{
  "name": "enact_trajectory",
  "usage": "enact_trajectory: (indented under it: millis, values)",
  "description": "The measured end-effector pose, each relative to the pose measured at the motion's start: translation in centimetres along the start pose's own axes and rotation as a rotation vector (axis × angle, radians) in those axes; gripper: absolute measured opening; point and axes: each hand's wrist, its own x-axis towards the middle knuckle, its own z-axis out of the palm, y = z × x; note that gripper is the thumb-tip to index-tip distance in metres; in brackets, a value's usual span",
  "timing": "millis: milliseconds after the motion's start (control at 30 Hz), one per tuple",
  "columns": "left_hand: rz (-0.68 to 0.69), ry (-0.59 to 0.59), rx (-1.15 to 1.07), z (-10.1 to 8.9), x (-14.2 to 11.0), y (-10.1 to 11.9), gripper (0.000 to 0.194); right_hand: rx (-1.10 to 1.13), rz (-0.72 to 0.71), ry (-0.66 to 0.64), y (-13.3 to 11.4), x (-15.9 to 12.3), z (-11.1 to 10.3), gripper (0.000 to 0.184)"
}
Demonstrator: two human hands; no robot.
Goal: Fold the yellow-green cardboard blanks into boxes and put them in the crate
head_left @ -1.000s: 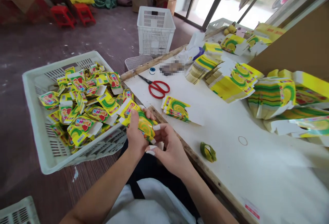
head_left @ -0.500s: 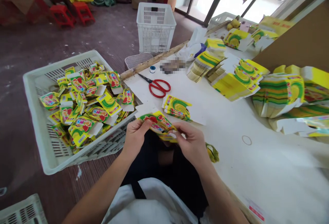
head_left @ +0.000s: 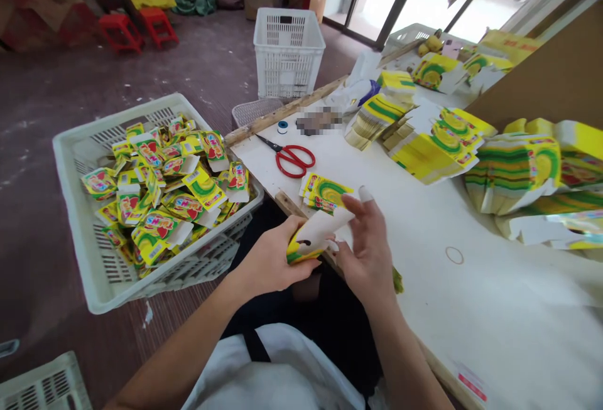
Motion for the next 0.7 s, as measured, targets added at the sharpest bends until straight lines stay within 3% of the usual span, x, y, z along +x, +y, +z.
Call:
enact_trajectory:
  millis: [100,167,300,367,467,567,700]
  values:
    - [0.007,0.014,-0.034,0.4,-0.1,-0.8,0.04,0.394,0.357,-0.081,1.1,-0.3,0.8,0.048]
    - [-0.06,0.076,-0.021,0.5,-0.1,-1.3,0.05,0.466,0.498,-0.057,1.4,-0.4,1.2,0.037]
    - [-0.14,0.177,0.13,1.6,-0.4,-1.9,0.079,0.412,0.524,0.191,1.1,-0.3,1.6,0.028]
    - [-0.116,0.203,0.197,2.5,-0.7,-2.2,0.088,0.43,0.518,0.237,0.9,-0.2,1.6,0.026]
    - [-0.054,0.214,0.225,3.3,-1.1,-2.6,0.083,0.527,0.616,0.067,0.6,-0.1,1.3,0.029]
    - [0.103,0.102,0.221,3.3,-1.3,-3.0,0.084,0.581,0.718,-0.164,0.6,-0.1,1.1,0.038]
    - [0.206,0.024,0.193,2.5,-1.2,-3.2,0.078,0.547,0.707,-0.177,1.0,-0.2,1.3,0.046]
